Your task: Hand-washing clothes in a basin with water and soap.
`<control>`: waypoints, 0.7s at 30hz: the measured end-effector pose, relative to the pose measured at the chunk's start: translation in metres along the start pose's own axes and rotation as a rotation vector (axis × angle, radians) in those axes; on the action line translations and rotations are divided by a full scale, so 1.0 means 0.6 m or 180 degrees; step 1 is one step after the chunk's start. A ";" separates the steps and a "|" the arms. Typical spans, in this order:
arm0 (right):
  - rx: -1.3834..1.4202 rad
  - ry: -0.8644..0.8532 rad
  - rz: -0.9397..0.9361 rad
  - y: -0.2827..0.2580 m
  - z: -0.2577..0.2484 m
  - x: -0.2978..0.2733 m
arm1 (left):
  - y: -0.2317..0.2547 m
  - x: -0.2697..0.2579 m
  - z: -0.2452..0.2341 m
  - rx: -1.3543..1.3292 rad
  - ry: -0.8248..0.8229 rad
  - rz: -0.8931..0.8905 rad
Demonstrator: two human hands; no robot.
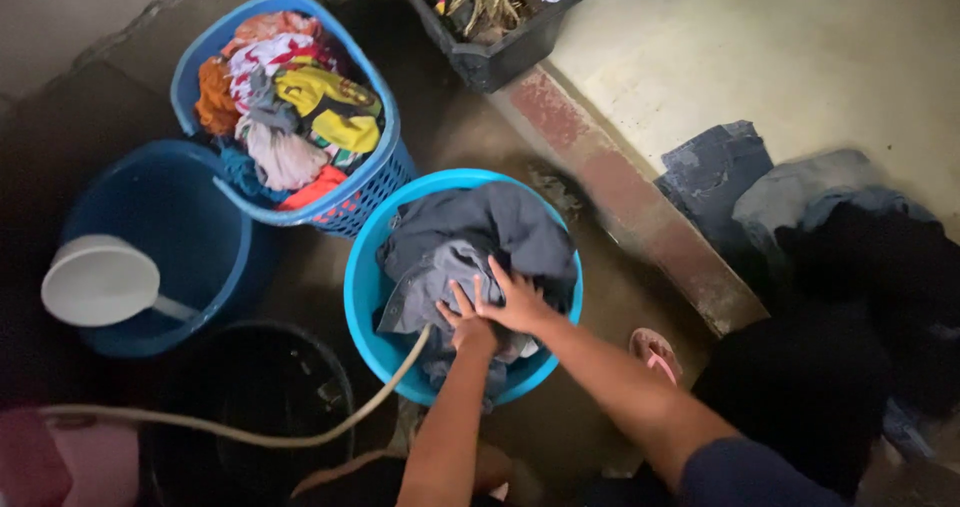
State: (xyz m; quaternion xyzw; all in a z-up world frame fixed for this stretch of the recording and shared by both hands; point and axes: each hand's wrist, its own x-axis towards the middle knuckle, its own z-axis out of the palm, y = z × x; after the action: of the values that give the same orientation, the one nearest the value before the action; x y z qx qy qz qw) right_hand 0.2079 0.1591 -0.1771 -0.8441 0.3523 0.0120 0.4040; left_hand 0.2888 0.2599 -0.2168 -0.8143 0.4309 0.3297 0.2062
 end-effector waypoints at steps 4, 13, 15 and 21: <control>0.0716 -0.0126 0.0167 0.051 0.034 0.030 | 0.007 -0.025 -0.052 0.0531 0.0052 0.0174; -0.0061 -0.1981 0.0157 0.103 -0.051 0.128 | -0.007 -0.052 -0.090 0.0263 -0.0161 -0.0002; -0.0036 -0.2113 -0.0015 0.123 -0.082 0.178 | -0.008 -0.065 -0.120 0.0383 -0.0257 0.0041; -0.0549 -0.0469 -0.0548 0.115 -0.427 0.087 | 0.038 -0.038 -0.231 0.0611 -0.0158 -0.0208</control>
State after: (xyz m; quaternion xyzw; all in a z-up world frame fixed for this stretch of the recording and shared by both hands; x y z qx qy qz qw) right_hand 0.1376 -0.0776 -0.0673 -0.8996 0.2457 0.0695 0.3543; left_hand 0.3102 0.1745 -0.1050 -0.7960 0.4284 0.3001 0.3045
